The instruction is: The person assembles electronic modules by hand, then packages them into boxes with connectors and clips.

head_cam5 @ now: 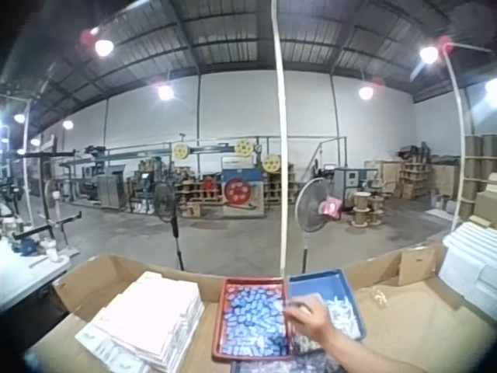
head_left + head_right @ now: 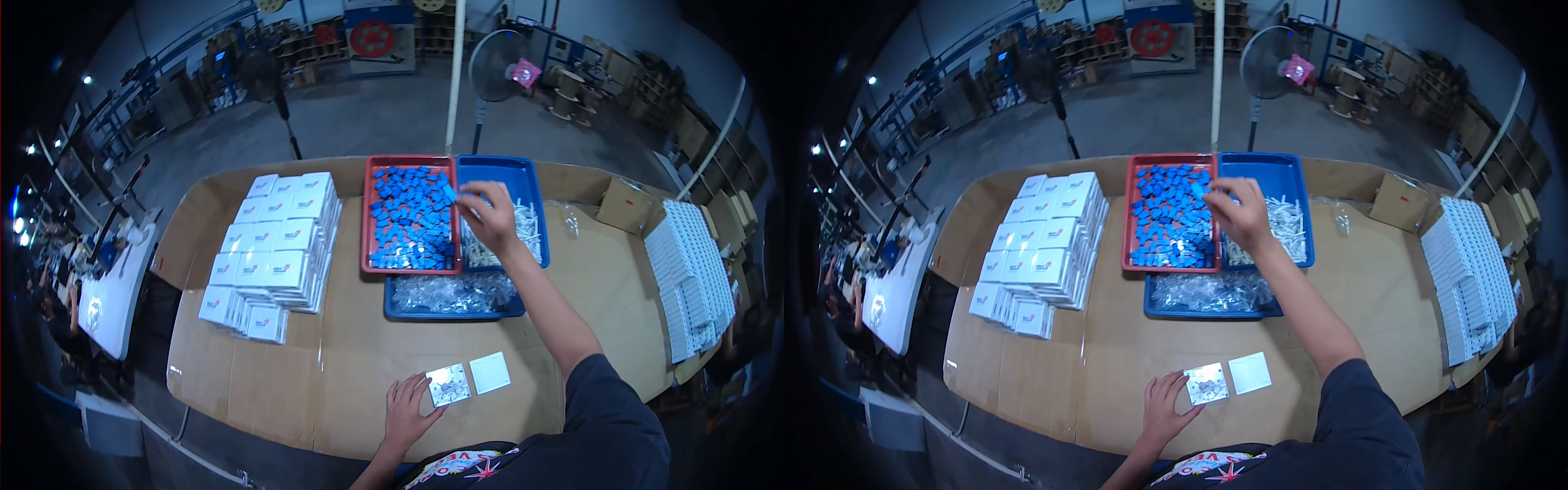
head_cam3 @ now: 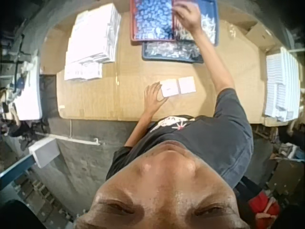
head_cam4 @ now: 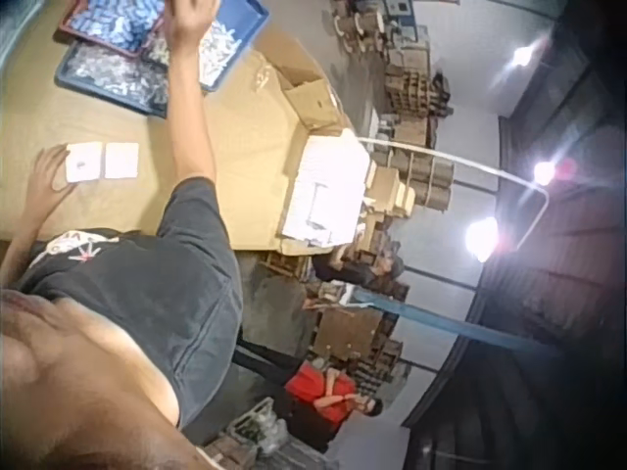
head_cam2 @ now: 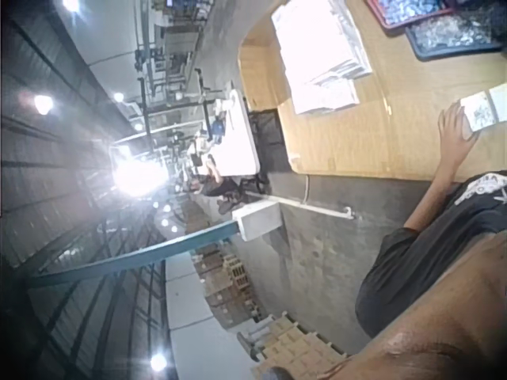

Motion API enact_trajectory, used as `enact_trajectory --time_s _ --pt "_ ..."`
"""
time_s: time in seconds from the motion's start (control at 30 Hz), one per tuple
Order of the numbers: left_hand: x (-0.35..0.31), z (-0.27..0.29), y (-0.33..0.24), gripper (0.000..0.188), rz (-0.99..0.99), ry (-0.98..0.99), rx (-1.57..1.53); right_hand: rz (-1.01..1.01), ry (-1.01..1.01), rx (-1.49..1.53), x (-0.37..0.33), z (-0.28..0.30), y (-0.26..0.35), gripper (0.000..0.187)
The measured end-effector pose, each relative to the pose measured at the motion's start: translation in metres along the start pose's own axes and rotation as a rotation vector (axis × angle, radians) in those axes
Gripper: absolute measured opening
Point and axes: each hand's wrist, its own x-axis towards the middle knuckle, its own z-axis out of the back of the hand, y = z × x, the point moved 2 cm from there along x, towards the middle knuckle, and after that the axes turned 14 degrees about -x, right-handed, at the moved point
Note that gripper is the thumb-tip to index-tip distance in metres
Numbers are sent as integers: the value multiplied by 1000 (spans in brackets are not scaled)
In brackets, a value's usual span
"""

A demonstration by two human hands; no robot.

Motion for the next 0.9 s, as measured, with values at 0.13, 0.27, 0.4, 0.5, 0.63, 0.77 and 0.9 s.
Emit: enact_trajectory --time_s 0.13,0.27,0.4,0.5,0.63,0.77,0.9 --pt "1 4 -5 71 2 8 2 24 -143 -15 10 98 37 35" --pt "4 3 -8 70 -9 -2 3 5 -147 -41 -3 144 45 37" --pt "4 1 -9 69 -2 1 1 -30 -134 -32 -13 164 51 38" --pt "2 1 -11 69 -10 -5 2 -48 -125 -16 -18 168 58 38" --pt "2 0 -11 69 0 3 -6 -204 -93 189 -26 165 70 36" --pt "1 0 -8 71 -12 -15 1 -1271 5 1231 -52 142 108 27" --pt "5 0 -9 72 -11 0 2 -1588 -60 1804 -85 126 136 38"
